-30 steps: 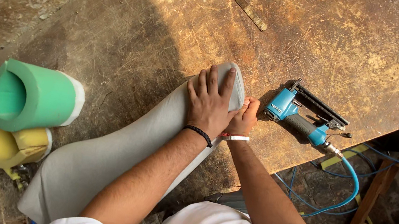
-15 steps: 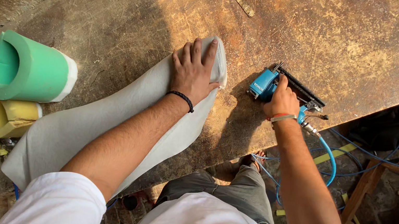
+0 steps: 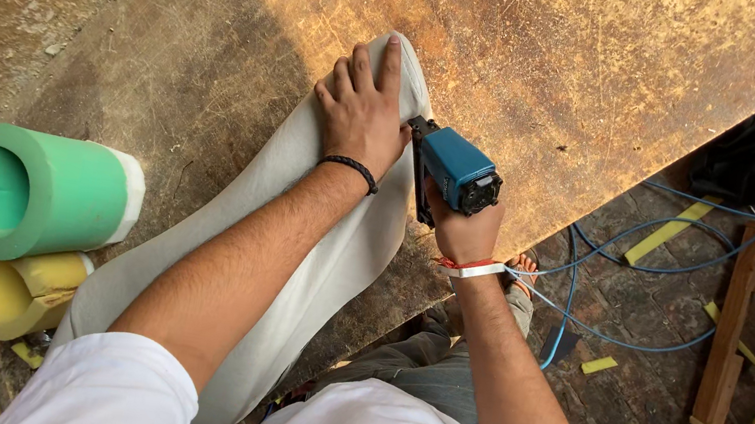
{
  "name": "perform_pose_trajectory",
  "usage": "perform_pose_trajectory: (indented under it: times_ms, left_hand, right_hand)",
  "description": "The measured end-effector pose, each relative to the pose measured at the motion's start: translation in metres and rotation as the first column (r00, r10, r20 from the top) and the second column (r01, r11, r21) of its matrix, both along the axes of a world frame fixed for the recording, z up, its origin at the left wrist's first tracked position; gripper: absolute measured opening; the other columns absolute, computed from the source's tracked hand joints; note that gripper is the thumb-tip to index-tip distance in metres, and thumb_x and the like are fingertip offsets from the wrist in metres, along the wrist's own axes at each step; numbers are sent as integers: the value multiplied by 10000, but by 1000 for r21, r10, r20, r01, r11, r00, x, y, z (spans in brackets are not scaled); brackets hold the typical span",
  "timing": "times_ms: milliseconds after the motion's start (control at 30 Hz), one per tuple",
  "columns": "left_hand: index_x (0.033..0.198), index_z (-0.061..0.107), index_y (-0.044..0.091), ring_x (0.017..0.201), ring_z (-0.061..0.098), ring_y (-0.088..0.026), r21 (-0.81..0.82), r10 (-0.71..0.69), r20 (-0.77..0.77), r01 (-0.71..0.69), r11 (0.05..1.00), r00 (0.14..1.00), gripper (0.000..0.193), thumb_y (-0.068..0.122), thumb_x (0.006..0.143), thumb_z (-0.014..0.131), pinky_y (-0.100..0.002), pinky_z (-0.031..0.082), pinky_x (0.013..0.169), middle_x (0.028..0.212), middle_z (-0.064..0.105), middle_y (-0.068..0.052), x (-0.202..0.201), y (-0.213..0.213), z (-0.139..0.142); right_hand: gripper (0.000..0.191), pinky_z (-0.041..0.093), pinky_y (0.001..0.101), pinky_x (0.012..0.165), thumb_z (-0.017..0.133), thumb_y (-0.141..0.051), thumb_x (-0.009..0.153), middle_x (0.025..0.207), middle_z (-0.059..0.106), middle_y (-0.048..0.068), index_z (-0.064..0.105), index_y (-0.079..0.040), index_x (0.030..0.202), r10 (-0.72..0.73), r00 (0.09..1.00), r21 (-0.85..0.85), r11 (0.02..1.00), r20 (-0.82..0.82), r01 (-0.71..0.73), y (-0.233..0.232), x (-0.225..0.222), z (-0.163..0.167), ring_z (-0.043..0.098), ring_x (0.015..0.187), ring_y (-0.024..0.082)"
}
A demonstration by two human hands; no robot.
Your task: The person staples gray fabric onto a foam seat using a pneumatic staple gun, smoothing and trimming excess fabric with scissors. The person repeatedly adjusts the fabric and secures it around the edges of the seat.
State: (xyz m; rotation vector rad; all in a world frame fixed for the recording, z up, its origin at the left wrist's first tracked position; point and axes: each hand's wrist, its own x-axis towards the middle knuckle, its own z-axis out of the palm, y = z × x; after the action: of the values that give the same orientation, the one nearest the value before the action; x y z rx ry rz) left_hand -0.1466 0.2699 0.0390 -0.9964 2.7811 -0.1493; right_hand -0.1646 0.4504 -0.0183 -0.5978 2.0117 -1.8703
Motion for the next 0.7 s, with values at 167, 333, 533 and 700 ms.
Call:
perform_pose_trajectory:
  times_ms: [167,333,533,700]
  left_hand:
    - [1609,-23,171,1467,260,-465,13,13,9,-13,1000,1000,1194,433,813,827,-720,266,1123,1604,186,-266,2,1,0]
    - [1595,-35,141,1456,250,-479,35,5,30,-6,999,1000,1169,451,830,792,-717,256,1113,1591,169,-281,0,-1,7]
    - [1611,-38,132,1451,266,-486,-16,-11,38,11,1000,999,917,363,990,597,-728,259,1106,1591,186,-298,-1,-5,4]
    - [1591,-52,120,1438,266,-507,-15,-16,60,17,1000,998,909,402,989,568,-736,257,1102,1576,156,-333,-4,-10,2]
  right_hand:
    - [248,586,330,706,803,-174,858,886,771,94,725,-18,1035,-40,999,108,993,-33,43,0,0,6,749,787,181]
    - [283,592,343,696,789,-238,864,865,778,105,742,-35,1056,-2,1000,211,977,-15,5,-2,-1,8,759,765,192]
    - [303,595,350,670,801,-251,863,845,772,112,743,-30,1062,0,998,239,971,-63,15,-3,5,6,762,750,215]
    - [277,611,340,658,780,-270,882,816,774,87,755,-56,1056,23,999,297,954,30,-31,-8,7,6,763,723,191]
